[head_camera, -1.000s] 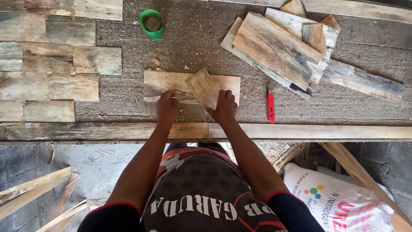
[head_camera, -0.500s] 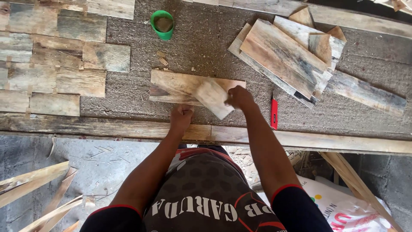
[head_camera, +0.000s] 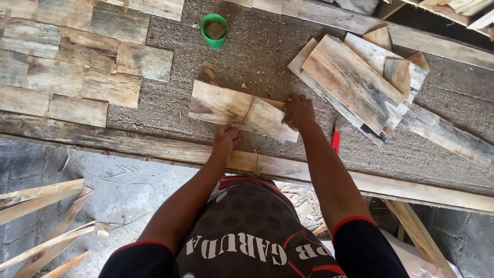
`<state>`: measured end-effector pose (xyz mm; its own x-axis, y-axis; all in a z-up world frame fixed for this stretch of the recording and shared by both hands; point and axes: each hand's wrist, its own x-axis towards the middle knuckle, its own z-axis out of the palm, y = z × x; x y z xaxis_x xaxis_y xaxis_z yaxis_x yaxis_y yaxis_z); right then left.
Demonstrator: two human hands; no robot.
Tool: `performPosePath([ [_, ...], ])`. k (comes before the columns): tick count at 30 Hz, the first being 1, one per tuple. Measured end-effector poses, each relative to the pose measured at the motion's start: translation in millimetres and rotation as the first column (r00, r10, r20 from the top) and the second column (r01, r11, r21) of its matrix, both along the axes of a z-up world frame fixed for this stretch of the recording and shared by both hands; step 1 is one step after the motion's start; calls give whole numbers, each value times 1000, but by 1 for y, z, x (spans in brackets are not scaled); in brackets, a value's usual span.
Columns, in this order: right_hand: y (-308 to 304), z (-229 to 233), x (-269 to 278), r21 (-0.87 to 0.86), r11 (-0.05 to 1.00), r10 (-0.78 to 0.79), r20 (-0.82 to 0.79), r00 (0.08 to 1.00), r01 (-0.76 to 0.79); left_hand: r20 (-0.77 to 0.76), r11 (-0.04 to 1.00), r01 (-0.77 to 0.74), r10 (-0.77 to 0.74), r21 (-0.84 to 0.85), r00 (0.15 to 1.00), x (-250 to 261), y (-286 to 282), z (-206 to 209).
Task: Using a utility knife to cut and shape small thin wood strips for an assembly.
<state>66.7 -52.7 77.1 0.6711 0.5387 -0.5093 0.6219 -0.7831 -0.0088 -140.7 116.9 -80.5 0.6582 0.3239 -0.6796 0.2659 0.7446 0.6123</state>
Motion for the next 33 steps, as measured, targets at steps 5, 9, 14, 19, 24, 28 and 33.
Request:
performPosePath([
  [5,-16,14,7,127,990,-44,-163,986,65,-68,999,32,-30,29,997,3,3,48],
  [9,-54,-5,9,400,874,-120,-369,922,274,-39,997,40,-38,68,999,2,4,52],
  [14,-88,0,-16,603,689,-176,-399,900,402,12,943,198,-209,269,978,-4,-7,41],
  [19,-78,-39,-65,539,-10,-281,-810,515,842,120,853,370,-438,368,891,13,-30,68],
  [24,-25,-53,-109,182,-597,5,-973,230,782,203,956,290,-290,32,935,32,-53,18],
  [28,-13,-107,-131,119,-659,109,-962,250,742,195,984,179,-177,7,965,41,-55,19],
  [33,-34,-102,-125,427,-276,-417,-860,293,861,-17,988,154,-154,24,988,49,-28,69],
])
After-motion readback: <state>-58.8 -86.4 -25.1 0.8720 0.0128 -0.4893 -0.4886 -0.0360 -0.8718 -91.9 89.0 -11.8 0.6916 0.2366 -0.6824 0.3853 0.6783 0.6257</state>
